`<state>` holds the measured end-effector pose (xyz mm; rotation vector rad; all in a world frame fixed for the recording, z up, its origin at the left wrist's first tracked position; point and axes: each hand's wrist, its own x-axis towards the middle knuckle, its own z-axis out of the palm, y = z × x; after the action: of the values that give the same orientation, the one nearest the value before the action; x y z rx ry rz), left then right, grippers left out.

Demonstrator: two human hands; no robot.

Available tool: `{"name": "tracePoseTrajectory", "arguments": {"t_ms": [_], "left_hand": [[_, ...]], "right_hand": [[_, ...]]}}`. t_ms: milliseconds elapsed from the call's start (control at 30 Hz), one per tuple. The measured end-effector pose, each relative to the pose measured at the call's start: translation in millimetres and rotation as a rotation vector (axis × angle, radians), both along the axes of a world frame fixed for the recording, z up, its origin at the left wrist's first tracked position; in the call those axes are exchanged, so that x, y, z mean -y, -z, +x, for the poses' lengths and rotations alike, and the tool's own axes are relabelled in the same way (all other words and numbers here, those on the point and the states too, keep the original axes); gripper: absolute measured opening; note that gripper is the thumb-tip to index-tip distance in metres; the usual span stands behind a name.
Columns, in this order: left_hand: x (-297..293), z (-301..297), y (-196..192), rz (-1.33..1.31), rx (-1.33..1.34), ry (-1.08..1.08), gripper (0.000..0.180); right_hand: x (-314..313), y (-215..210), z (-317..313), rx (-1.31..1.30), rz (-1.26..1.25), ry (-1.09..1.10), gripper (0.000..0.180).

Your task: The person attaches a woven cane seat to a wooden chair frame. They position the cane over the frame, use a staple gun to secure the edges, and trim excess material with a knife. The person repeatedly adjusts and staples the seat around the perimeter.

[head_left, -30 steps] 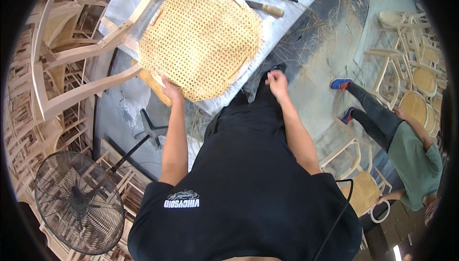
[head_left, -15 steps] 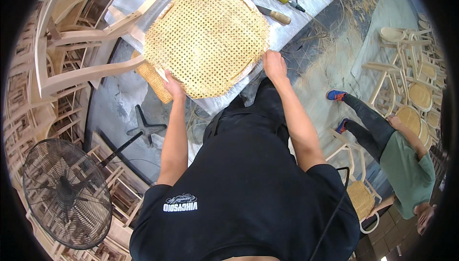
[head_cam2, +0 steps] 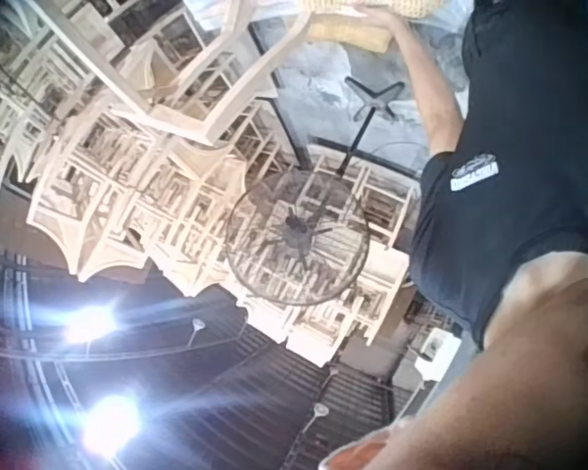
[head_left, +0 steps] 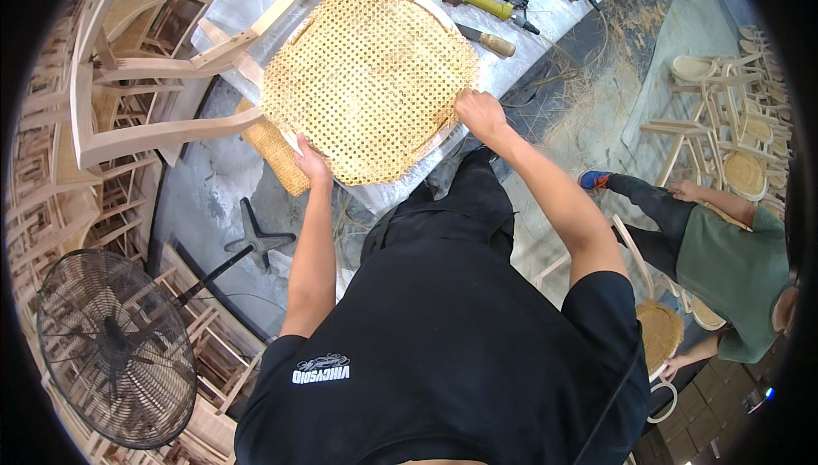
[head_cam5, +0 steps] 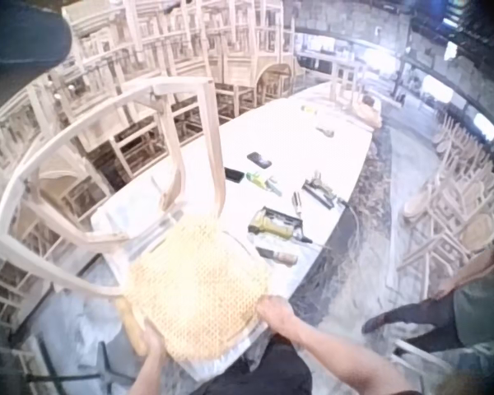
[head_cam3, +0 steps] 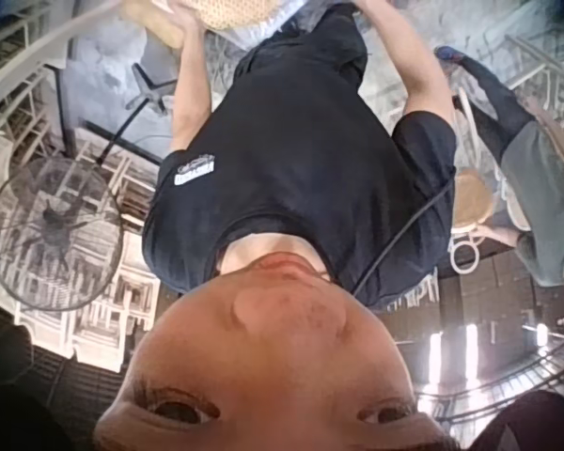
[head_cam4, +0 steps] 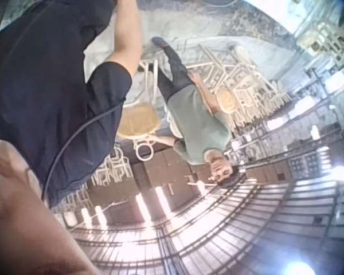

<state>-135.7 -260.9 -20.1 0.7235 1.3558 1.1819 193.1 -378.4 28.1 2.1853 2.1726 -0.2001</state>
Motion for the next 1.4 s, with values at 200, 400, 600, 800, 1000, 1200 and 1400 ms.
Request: {"name": "tracePoseTrajectory", "arguments": {"t_ms": [200, 400, 600, 800, 1000, 1200, 1400], "left_hand": [[-2.3, -2.8, 3.1, 0.032, 0.024, 0.0, 0.05], [-4.1, -0.2, 1.4, 0.032, 0.043, -0.018, 0.049], [1.2, 0.4, 1.3, 0.028, 0.001, -0.018, 0.05], [1.5, 1.5, 0.6, 0.038, 0.038, -0.023, 0.049], [-2.4, -3.3, 2.8, 0.041, 0.036, -0.009, 0.049], [0.4, -0.7, 3.2, 0.026, 0.074, -0.017, 0.048], [-3.3, -2.4, 4.0, 0.021, 0.048, 0.002, 0.048]], "right_hand": [[0.3, 4.7, 8.2, -0.055, 0.043, -0.021, 0.012], [24.7, 19.2, 3.1, -0.056, -0.103, -0.018, 0.011], [132.7, 46.1, -19.8, -0.208, -0.343, 0.248, 0.014], [90.2, 47.6, -28.9, -0.794, 0.105, 0.615, 0.03], [33.2, 44.3, -54.3, -1.453, 0.215, 1.136, 0.03], [33.5, 37.4, -54.6, -1.323, 0.301, 1.141, 0.021], [29.7, 48.5, -43.3, -1.264, 0.263, 1.222, 0.023]]}}
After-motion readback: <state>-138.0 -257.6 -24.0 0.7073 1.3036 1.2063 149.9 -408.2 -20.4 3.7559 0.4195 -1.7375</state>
